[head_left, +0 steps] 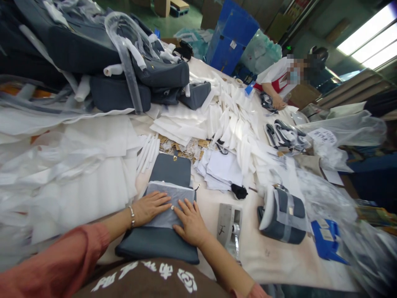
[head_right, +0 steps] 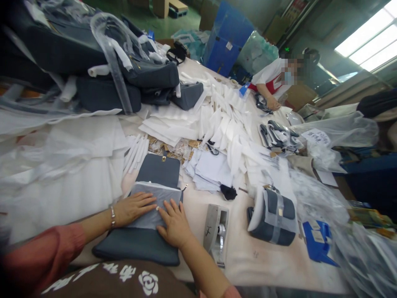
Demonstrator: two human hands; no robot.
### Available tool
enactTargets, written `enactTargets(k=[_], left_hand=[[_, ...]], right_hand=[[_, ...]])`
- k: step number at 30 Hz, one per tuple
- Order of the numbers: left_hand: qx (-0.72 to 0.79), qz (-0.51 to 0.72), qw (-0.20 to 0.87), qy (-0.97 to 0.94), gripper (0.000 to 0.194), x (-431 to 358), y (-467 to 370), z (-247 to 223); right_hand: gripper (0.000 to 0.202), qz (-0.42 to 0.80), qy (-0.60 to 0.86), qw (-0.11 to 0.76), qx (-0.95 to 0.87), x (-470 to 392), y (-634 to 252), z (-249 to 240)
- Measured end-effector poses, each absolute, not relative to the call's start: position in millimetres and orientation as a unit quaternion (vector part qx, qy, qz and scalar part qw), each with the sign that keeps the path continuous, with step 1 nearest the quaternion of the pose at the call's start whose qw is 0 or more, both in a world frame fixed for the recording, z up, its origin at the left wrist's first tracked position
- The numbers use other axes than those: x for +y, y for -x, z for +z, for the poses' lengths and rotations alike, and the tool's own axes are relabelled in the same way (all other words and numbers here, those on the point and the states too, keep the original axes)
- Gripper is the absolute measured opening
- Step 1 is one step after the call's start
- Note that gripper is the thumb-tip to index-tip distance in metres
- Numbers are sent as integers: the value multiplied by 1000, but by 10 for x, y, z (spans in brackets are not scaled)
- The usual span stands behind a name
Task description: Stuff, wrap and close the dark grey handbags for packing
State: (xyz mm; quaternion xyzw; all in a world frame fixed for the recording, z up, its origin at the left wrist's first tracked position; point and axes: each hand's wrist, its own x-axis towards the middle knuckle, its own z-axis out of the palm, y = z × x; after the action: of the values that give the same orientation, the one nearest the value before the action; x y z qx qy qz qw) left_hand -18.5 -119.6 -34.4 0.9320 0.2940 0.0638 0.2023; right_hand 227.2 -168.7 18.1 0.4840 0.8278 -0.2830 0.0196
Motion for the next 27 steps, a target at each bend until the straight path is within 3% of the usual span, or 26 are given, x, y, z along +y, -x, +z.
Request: enactTargets(k=[14,18,21,24,27], left_hand=[[308,104,242,-914,39,-1240,136,-336],[306,103,240,-916,41,-1254,145,-327],[312,105,237,-914,41,-1269,150,-296],[331,130,229,-906,38,-1288,177,-286],[376,165,216,-886,32,-1299,235,-287]], right_hand=[[31,-291,-534,-137,782,-1785,-2331,53],[47,-297,-632,-235,676,-1850,-2327,-151],[61,-389,-663,-286,572,-1850,-2310,-299],[61,-460,-657,-324,501,-1813,-2304,-357],[56,-456,-684,-356,445,-1767,-2326,-335]])
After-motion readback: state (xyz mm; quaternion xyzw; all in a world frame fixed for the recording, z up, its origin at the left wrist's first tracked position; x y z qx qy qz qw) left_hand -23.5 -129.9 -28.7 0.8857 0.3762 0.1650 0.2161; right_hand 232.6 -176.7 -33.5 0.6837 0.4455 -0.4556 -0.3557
